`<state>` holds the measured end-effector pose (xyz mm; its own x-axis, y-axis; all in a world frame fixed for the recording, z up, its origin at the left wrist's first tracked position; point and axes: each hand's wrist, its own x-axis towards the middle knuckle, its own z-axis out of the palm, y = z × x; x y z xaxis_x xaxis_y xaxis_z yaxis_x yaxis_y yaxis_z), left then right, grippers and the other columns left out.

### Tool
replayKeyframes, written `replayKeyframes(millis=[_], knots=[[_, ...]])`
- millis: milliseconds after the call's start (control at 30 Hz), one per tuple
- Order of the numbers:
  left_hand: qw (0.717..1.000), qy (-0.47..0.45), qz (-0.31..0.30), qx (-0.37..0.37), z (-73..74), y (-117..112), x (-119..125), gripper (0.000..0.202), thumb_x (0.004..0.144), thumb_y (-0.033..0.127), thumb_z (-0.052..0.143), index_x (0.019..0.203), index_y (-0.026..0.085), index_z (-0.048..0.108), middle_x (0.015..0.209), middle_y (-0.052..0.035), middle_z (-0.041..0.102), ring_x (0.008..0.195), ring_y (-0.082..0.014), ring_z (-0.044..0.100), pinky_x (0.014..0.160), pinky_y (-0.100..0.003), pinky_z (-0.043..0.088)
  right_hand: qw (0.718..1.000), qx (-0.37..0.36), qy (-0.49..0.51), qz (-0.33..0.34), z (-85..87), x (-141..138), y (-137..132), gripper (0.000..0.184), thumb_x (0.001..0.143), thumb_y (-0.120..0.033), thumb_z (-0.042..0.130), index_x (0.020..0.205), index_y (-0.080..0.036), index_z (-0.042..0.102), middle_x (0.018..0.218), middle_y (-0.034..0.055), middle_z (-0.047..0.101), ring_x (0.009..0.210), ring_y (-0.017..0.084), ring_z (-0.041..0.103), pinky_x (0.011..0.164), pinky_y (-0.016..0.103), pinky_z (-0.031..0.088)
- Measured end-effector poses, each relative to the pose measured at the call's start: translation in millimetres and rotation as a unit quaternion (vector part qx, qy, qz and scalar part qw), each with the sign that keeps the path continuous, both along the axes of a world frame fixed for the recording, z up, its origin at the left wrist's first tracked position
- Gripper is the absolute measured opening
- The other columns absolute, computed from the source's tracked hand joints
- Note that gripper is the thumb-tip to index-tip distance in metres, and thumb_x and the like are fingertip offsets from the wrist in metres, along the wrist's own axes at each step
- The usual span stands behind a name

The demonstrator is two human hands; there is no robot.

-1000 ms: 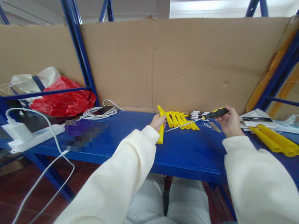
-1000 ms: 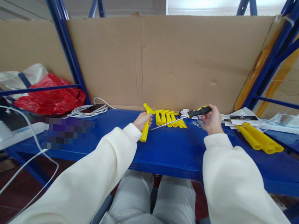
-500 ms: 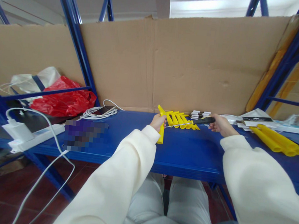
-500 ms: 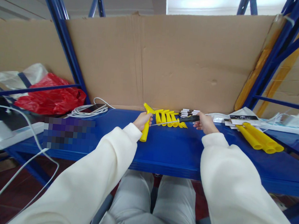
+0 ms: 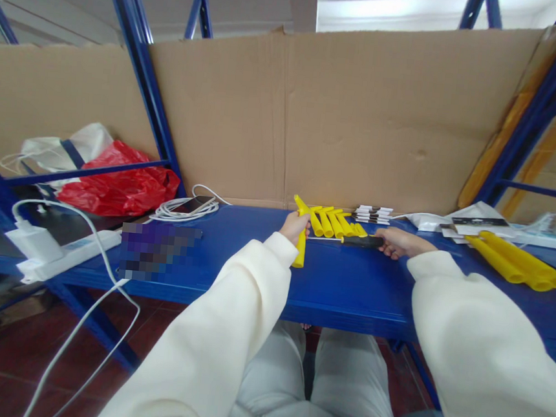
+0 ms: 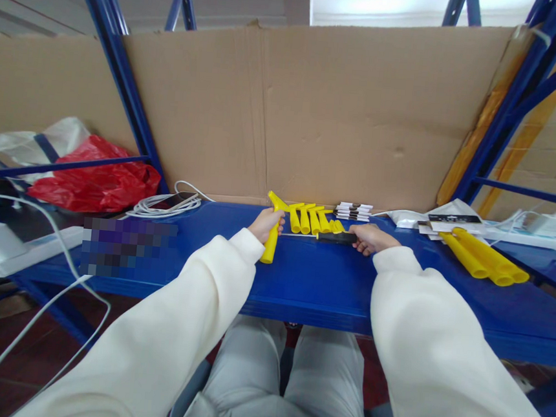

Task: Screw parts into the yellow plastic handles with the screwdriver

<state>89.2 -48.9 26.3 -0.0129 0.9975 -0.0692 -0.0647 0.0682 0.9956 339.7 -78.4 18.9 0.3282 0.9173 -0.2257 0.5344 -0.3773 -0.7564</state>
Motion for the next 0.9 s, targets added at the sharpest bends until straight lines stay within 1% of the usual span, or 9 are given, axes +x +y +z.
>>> replayKeyframes(millis=[133, 233, 300, 333, 367, 433, 567, 700, 900], knots=[[1.000, -0.004, -0.001, 0.002, -0.2, 0.2, 0.3, 0.013, 0.093, 0.007, 0.061, 0.088, 0.018, 0.058, 0.049, 0.0095, 0.044, 0.038, -0.0075, 0.038, 0.045, -0.021, 0.029, 0.991, 0.026, -0.122, 0.046, 0.5, 1.2, -1.5, 0.030, 0.102, -0.034, 0.057, 0.076, -0.018, 0.061, 0.054, 0.0047, 0.058, 0.043, 0.015, 0.052, 0.038, 0.024, 0.040], [1.000, -0.011, 0.002, 0.002, -0.7, 0.6, 0.3, 0.014, 0.091, 0.013, 0.070, 0.087, 0.019, 0.057, 0.050, 0.0098, 0.044, 0.037, -0.0063, 0.037, 0.044, -0.020, 0.028, 0.983, 0.038, -0.155, 0.093, 2.2, 4.6, -2.7, 0.037, 0.098, -0.052, 0.067, 0.079, -0.019, 0.062, 0.058, 0.0031, 0.059, 0.046, 0.015, 0.055, 0.040, 0.024, 0.041], [1.000, -0.015, 0.002, 0.002, -1.0, 0.8, 0.2, 0.017, 0.089, 0.017, 0.074, 0.087, 0.019, 0.057, 0.051, 0.0098, 0.044, 0.037, -0.0058, 0.037, 0.044, -0.020, 0.028, 0.975, 0.031, -0.174, 0.132, 3.1, 8.7, -2.9, 0.044, 0.090, -0.062, 0.075, 0.081, -0.020, 0.064, 0.061, 0.0031, 0.060, 0.049, 0.015, 0.058, 0.041, 0.024, 0.041], [1.000, -0.015, 0.001, 0.001, -1.1, 0.9, 0.1, 0.017, 0.089, 0.017, 0.074, 0.088, 0.019, 0.058, 0.051, 0.0098, 0.045, 0.037, -0.0057, 0.037, 0.044, -0.020, 0.028, 0.971, 0.027, -0.184, 0.150, 3.3, 10.8, -2.7, 0.047, 0.086, -0.064, 0.078, 0.082, -0.020, 0.065, 0.062, 0.0032, 0.061, 0.051, 0.016, 0.059, 0.042, 0.024, 0.041], [1.000, -0.015, 0.001, 0.000, -1.1, 0.9, 0.1, 0.016, 0.090, 0.017, 0.074, 0.089, 0.019, 0.058, 0.051, 0.0099, 0.045, 0.037, -0.0057, 0.037, 0.044, -0.020, 0.029, 0.967, 0.024, -0.196, 0.163, 3.4, 12.9, -2.5, 0.048, 0.083, -0.065, 0.081, 0.083, -0.020, 0.066, 0.063, 0.0032, 0.062, 0.052, 0.016, 0.059, 0.042, 0.024, 0.041], [1.000, -0.012, -0.001, -0.002, -1.1, 0.8, 0.1, 0.012, 0.092, 0.016, 0.070, 0.090, 0.018, 0.059, 0.051, 0.0098, 0.044, 0.037, -0.0060, 0.037, 0.044, -0.020, 0.028, 0.960, 0.024, -0.214, 0.179, 2.9, 16.0, -1.7, 0.046, 0.081, -0.064, 0.083, 0.087, -0.020, 0.067, 0.063, 0.0027, 0.061, 0.054, 0.017, 0.060, 0.044, 0.024, 0.042], [1.000, -0.015, -0.004, -0.003, -0.9, 0.5, 0.2, 0.007, 0.095, 0.014, 0.066, 0.092, 0.018, 0.060, 0.051, 0.0094, 0.044, 0.038, -0.0070, 0.038, 0.045, -0.020, 0.028, 0.953, 0.028, -0.238, 0.187, 0.5, 17.2, 0.4, 0.041, 0.087, -0.059, 0.079, 0.086, -0.021, 0.065, 0.062, 0.0023, 0.061, 0.054, 0.017, 0.060, 0.047, 0.025, 0.043], [1.000, -0.012, -0.002, -0.002, -0.7, 0.5, 0.2, 0.007, 0.094, 0.012, 0.066, 0.093, 0.018, 0.061, 0.051, 0.0092, 0.045, 0.039, -0.0075, 0.038, 0.047, -0.021, 0.029, 0.950, 0.023, -0.254, 0.180, -1.6, 15.1, 3.2, 0.042, 0.089, -0.061, 0.076, 0.084, -0.021, 0.064, 0.060, 0.0029, 0.060, 0.052, 0.017, 0.058, 0.046, 0.026, 0.041], [1.000, 0.002, -0.007, 0.003, 0.0, -0.6, -0.2, 0.015, 0.094, 0.004, 0.058, 0.090, 0.018, 0.060, 0.050, 0.0094, 0.044, 0.039, -0.0080, 0.038, 0.048, -0.022, 0.030, 0.948, 0.022, -0.267, 0.175, -2.5, 11.7, 3.9, 0.040, 0.096, -0.058, 0.069, 0.082, -0.021, 0.063, 0.058, 0.0026, 0.059, 0.050, 0.016, 0.056, 0.046, 0.026, 0.040]])
